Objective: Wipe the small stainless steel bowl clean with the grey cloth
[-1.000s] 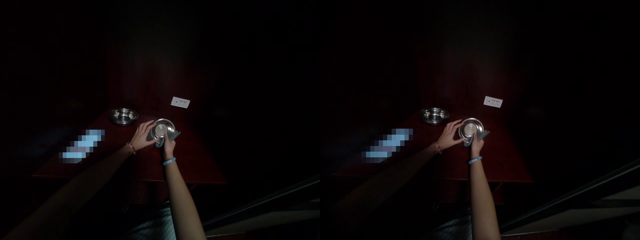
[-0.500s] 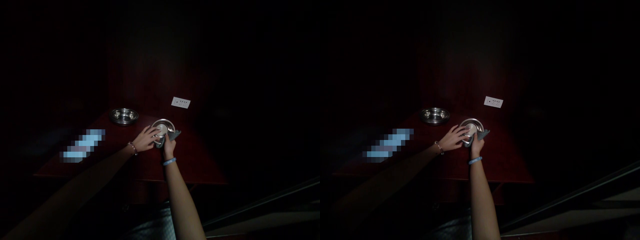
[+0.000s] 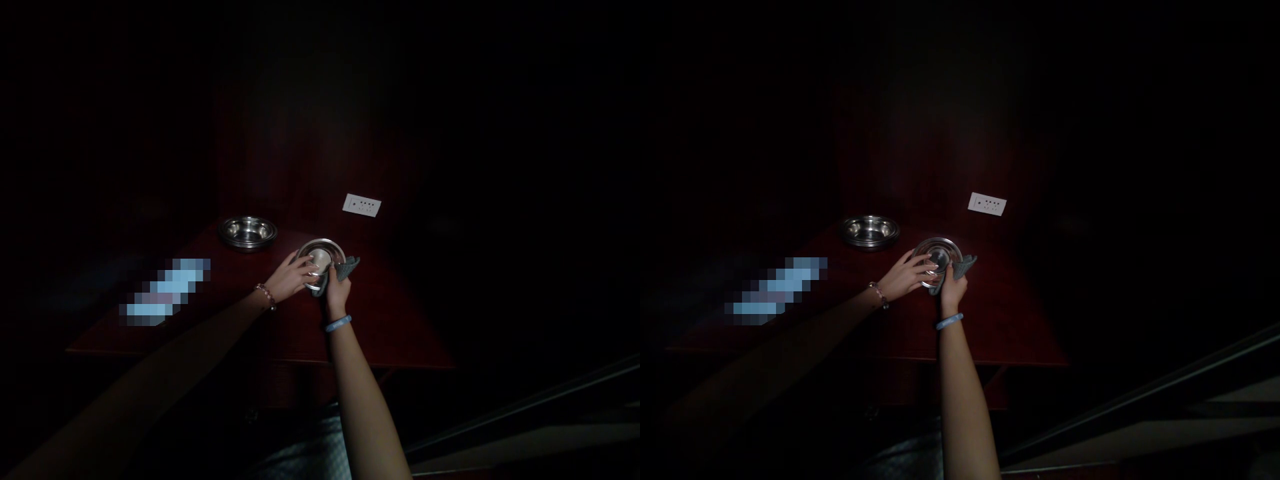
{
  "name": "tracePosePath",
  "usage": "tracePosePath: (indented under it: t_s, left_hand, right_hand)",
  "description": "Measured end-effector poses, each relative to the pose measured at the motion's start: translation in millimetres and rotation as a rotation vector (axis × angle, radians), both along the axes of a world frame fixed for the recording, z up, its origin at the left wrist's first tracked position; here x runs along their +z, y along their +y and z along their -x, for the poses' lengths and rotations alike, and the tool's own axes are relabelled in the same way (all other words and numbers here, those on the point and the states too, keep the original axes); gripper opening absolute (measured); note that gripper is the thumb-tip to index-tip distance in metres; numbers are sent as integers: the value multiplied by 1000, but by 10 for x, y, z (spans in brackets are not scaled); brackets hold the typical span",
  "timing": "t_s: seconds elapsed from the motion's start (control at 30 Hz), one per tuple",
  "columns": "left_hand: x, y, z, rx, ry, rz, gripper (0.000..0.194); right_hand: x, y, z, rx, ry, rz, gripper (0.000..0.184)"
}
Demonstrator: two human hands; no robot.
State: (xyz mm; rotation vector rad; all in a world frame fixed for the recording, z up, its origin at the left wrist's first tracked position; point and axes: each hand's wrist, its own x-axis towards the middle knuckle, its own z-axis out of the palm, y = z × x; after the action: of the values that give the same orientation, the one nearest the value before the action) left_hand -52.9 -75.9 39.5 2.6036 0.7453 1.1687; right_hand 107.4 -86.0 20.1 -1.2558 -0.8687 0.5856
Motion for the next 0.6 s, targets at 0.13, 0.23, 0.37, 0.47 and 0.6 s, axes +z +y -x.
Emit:
tracePosePath:
  t_s: [0.13, 0.23, 0.37, 0.47, 0.6]
  left_hand:
    - [7, -12, 5, 49, 104, -14, 33]
    - [-5, -9, 14, 89, 221, -82, 32]
    - [-37, 0, 26, 133, 316, -253, 28]
    - [-48, -1, 32, 179, 367, -356, 26]
    - [-18, -8, 43, 179, 393, -398, 26]
  right_hand:
    - [-16, 22, -10, -2, 46, -11, 39]
    - [-39, 49, -22, -11, 83, -4, 39]
    - [-31, 48, -11, -18, 133, -26, 42]
    - [4, 23, 18, 3, 181, -57, 45]
    - [52, -9, 54, 31, 246, -74, 48]
